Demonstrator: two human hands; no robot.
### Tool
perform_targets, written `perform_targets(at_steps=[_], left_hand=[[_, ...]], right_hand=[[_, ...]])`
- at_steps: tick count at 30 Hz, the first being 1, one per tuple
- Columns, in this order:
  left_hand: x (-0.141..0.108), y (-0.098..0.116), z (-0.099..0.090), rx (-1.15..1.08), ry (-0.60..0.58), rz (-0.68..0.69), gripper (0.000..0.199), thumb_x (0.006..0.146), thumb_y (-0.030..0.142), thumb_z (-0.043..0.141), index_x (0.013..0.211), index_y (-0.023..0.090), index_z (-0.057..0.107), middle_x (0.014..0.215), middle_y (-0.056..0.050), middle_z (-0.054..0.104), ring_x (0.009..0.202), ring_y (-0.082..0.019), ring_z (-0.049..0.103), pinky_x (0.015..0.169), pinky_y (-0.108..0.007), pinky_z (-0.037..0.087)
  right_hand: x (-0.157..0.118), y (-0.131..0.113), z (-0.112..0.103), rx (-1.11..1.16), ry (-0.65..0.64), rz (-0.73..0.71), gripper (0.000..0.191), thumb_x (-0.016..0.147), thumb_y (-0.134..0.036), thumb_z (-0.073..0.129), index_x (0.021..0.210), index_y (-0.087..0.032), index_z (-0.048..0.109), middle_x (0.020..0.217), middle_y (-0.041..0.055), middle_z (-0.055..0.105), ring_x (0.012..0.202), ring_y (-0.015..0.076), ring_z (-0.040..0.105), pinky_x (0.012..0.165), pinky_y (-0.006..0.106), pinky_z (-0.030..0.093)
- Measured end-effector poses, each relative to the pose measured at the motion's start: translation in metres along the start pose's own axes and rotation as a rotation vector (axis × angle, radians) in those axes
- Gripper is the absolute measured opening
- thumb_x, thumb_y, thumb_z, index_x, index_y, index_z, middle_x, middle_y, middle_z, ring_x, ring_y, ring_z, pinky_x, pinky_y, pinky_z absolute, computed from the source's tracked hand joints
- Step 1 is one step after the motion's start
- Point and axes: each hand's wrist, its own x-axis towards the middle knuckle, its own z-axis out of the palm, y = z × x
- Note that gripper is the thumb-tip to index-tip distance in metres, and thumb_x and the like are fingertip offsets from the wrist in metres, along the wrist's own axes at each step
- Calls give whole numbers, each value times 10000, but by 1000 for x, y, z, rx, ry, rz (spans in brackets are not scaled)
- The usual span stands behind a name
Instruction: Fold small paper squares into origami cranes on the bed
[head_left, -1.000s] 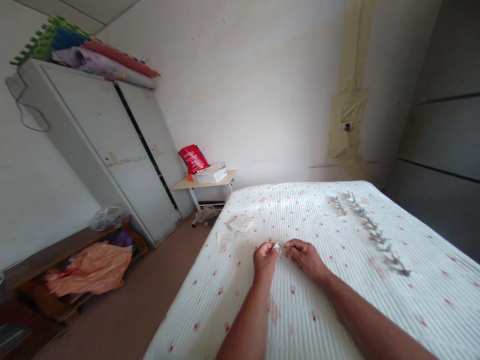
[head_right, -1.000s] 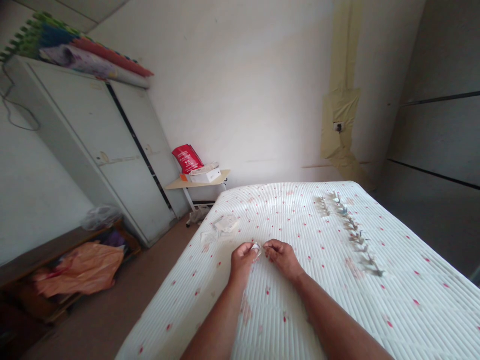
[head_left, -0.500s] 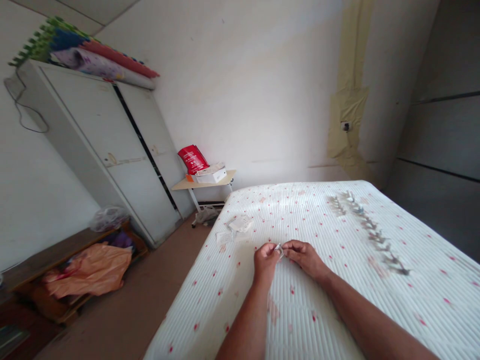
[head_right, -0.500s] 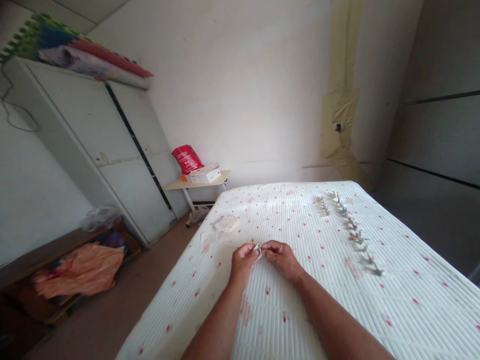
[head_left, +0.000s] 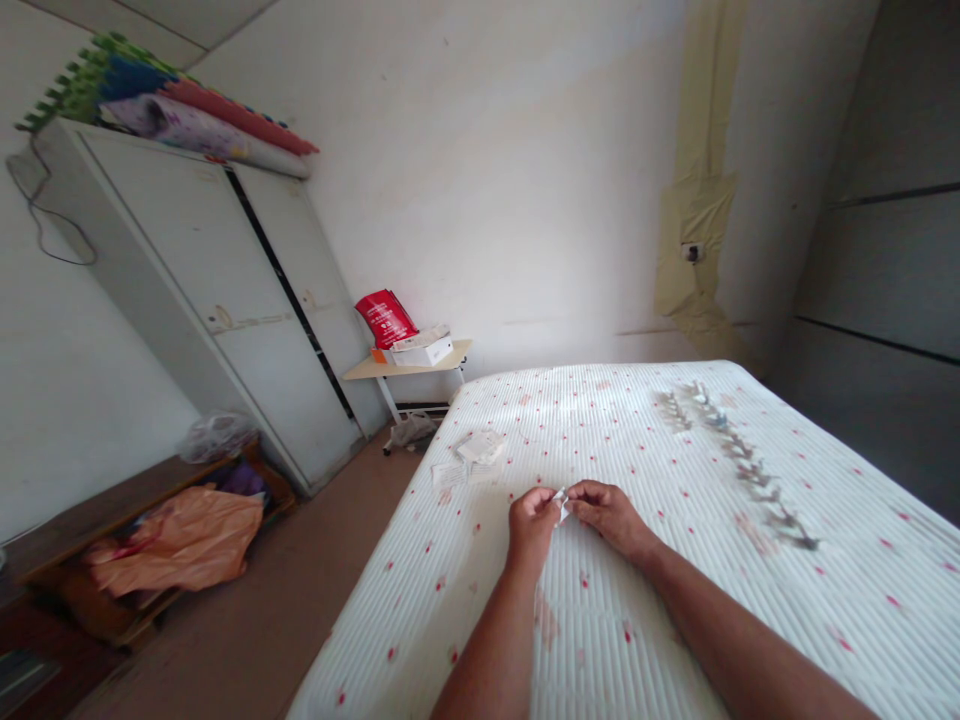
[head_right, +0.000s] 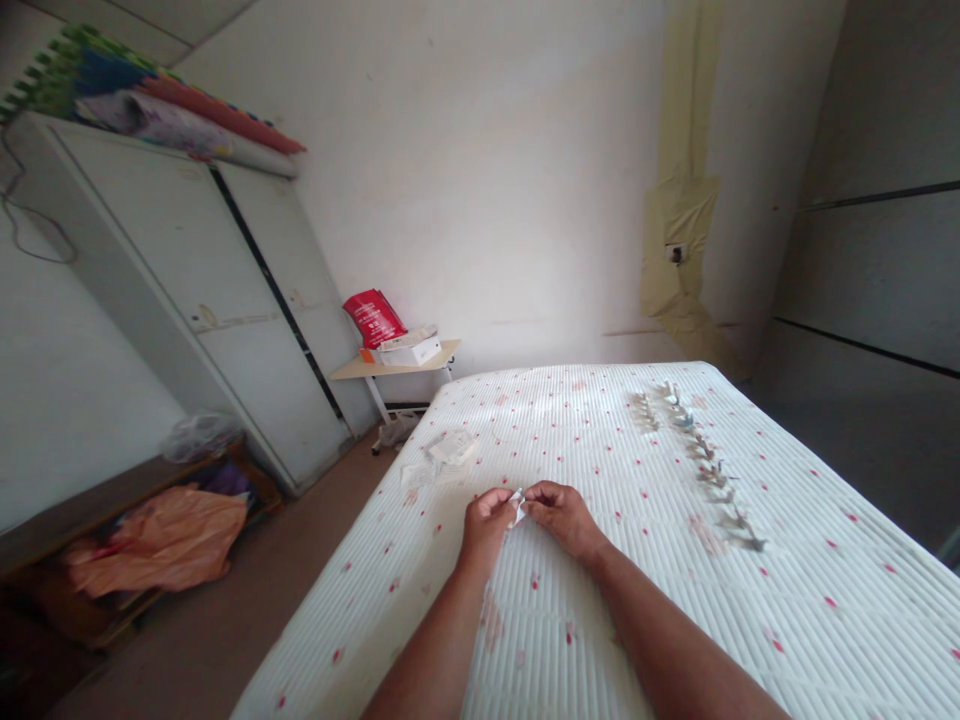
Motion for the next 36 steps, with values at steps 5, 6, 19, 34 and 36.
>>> perform_targets(at_steps=[5,6,19,34,36], left_hand=[[-4,5,-1,52,-30,30,164,622,240,521,655,111,618,498,15,513,490,-85,427,482,-186,315],[-5,5,-1,61,-39,39,164,625,235,517,661,113,620,506,15,515,496,-85,427,486,-185,316],[0,-4,0,76,-75,57,138,592,180,554,687,107,624,558,13,544,507,-77,429,484,-177,309],[4,-15,0,155,-61,108,158,616,153,533,721,117,646,624,-9,612,593,-118,519,549,-188,377],[4,-15,0,163,-66,114,158,622,166,539,722,119,652,616,-9,608,598,-122,519,547,-189,374]], right_hand=[[0,1,0,-26,16,0,247,695,-400,578,696,-153,577,549,-39,488,493,76,397,496,216,323],[0,2,1,-41,23,-8,236,703,-390,569,688,-155,573,542,-42,480,490,75,392,490,213,317],[1,6,1,-156,49,-89,192,728,-352,548,664,-174,521,580,-39,487,544,92,432,531,214,354],[-1,8,4,-364,68,-152,199,775,-354,502,694,-184,567,602,-26,538,569,111,479,546,217,366],[-2,8,3,-352,64,-166,209,779,-360,498,713,-184,591,626,-16,570,590,120,506,561,222,380]])
